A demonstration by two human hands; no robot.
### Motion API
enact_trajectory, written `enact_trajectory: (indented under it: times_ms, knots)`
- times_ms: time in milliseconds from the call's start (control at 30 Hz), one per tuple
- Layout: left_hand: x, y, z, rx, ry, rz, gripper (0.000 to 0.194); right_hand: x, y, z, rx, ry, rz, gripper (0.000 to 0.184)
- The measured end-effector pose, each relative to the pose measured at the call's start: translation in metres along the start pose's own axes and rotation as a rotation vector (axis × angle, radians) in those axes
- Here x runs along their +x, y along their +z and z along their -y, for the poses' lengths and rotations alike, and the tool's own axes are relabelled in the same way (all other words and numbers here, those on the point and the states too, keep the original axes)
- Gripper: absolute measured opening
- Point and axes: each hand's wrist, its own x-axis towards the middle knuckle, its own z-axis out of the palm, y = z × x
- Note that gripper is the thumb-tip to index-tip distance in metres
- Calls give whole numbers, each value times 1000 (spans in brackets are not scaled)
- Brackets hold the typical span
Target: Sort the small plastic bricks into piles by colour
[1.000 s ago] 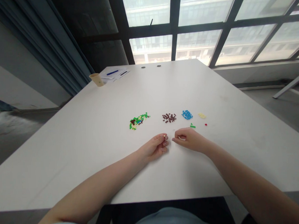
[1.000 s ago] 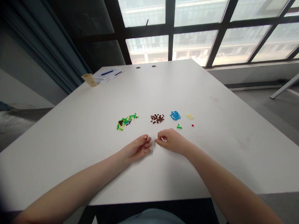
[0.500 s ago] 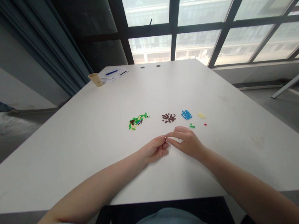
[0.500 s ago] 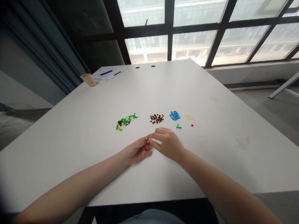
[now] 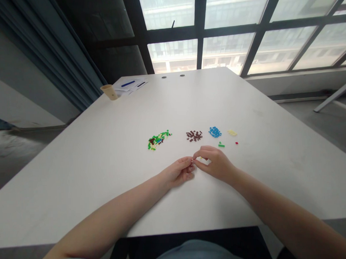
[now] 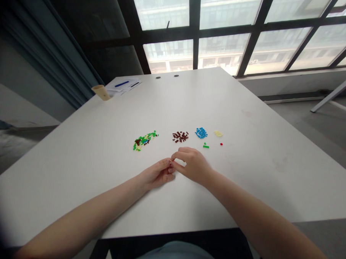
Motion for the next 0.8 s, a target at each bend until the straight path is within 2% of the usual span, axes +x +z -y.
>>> enact_trajectory:
  times_ms: [333, 433, 533, 633, 700, 800]
  knots:
    - [1, 0, -1, 35, -2, -5, 25, 1, -1, 2, 38, 73, 50, 10]
    - [0, 2, -1, 42, -12, -27, 27, 5, -13, -8, 29, 68, 19, 10]
    - [-1, 3, -1, 41, -18, -57, 31, 7, -41, -39, -59, 157, -87, 14]
    - [-1, 3, -1, 34, -17, -54, 29, 0, -74, -86, -215, 392, -189, 20]
    - [-2, 4, -1, 36, -20, -46, 27, -9, -91, -115, -289, 570, -181, 23]
    - [-2, 4, -2, 43, -23, -50, 28, -21, -101, -143, -299, 796, -91, 28]
